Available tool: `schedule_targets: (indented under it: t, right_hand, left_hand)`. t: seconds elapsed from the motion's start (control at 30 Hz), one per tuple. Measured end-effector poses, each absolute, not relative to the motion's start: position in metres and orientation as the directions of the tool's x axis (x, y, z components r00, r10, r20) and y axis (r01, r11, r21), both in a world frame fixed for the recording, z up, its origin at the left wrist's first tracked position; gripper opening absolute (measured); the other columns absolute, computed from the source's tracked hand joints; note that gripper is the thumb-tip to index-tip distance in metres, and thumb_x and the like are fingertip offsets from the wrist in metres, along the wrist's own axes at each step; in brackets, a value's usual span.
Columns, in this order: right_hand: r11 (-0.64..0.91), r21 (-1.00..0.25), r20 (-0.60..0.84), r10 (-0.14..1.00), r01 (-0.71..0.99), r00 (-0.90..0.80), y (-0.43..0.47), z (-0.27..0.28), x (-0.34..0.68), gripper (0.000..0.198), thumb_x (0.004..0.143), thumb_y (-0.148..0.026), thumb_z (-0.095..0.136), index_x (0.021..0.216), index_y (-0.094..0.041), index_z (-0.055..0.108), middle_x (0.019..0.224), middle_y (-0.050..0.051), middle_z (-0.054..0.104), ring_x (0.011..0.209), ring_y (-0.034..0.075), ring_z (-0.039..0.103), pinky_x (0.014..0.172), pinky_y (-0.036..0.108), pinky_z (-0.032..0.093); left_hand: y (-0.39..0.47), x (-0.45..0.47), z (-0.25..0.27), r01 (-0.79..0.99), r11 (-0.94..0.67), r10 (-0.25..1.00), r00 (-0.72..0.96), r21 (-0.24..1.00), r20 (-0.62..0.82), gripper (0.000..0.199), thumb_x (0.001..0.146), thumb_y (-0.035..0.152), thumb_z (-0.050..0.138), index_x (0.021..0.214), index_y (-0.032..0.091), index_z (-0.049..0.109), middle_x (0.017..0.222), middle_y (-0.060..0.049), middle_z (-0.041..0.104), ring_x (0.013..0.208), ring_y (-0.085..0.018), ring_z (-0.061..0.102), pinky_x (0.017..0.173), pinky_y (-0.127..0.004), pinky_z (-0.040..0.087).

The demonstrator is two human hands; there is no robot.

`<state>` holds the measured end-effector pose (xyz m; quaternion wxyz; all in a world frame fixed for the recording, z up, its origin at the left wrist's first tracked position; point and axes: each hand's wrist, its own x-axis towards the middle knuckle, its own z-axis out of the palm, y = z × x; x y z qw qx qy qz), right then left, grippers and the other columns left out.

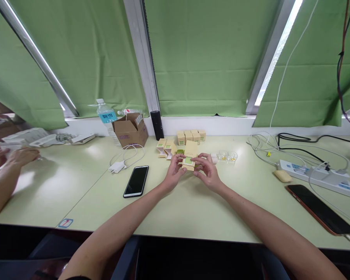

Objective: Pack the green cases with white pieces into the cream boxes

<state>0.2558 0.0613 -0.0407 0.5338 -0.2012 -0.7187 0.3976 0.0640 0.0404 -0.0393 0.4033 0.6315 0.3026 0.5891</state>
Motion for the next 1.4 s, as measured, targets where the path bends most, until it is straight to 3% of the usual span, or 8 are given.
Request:
schedule_targets:
  t: [0.33, 0.6, 0.97, 1.4]
  right_hand:
    - [0.588, -0.803, 0.586, 0.746, -0.101, -0.315, 0.0615, -0.0409, 0.2538, 0.036, 0.086, -0.043, 0.076, 0.119, -0.03, 0.069, 0.123, 0.006, 0.039, 0.09, 0.016, 0.065, 0.081, 0.038, 0.063]
    - [0.588, -0.802, 0.591, 0.753, -0.106, -0.289, 0.0622, -0.0407, 0.2525, 0.033, 0.087, -0.042, 0.076, 0.117, -0.031, 0.07, 0.121, 0.005, 0.041, 0.089, 0.015, 0.067, 0.08, 0.036, 0.063]
    - [0.584, -0.807, 0.584, 0.764, -0.09, -0.273, 0.0637, -0.0432, 0.2509, 0.029, 0.09, -0.046, 0.072, 0.114, -0.03, 0.071, 0.118, 0.005, 0.042, 0.084, 0.013, 0.066, 0.081, 0.037, 0.064]
    - [0.61, -0.792, 0.593, 0.761, -0.023, -0.262, 0.0647, -0.0444, 0.251, 0.026, 0.093, -0.045, 0.067, 0.113, -0.029, 0.072, 0.115, 0.004, 0.043, 0.076, 0.011, 0.062, 0.08, 0.039, 0.065]
  left_hand:
    - [0.0403, 0.0659, -0.0405, -0.034, -0.506, 0.856, 0.105, 0.862, 0.507, 0.044, 0.089, 0.051, 0.068, 0.119, 0.026, 0.049, 0.121, -0.006, 0.05, 0.103, -0.02, 0.055, 0.09, -0.035, 0.048]
    - [0.0389, 0.0653, -0.0409, 0.067, -0.591, 0.805, 0.104, 0.804, 0.584, 0.04, 0.093, 0.051, 0.065, 0.121, 0.026, 0.051, 0.127, -0.009, 0.046, 0.113, -0.023, 0.053, 0.095, -0.037, 0.048]
    - [0.0408, 0.0675, -0.0424, 0.192, -0.61, 0.79, 0.062, 0.769, 0.61, 0.031, 0.095, 0.045, 0.064, 0.116, 0.026, 0.051, 0.121, -0.007, 0.048, 0.1, -0.018, 0.055, 0.084, -0.033, 0.051]
    - [0.0391, 0.071, -0.0419, 0.276, -0.575, 0.806, 0.029, 0.77, 0.591, 0.023, 0.097, 0.041, 0.06, 0.112, 0.025, 0.052, 0.117, -0.007, 0.05, 0.102, -0.02, 0.054, 0.085, -0.034, 0.051]
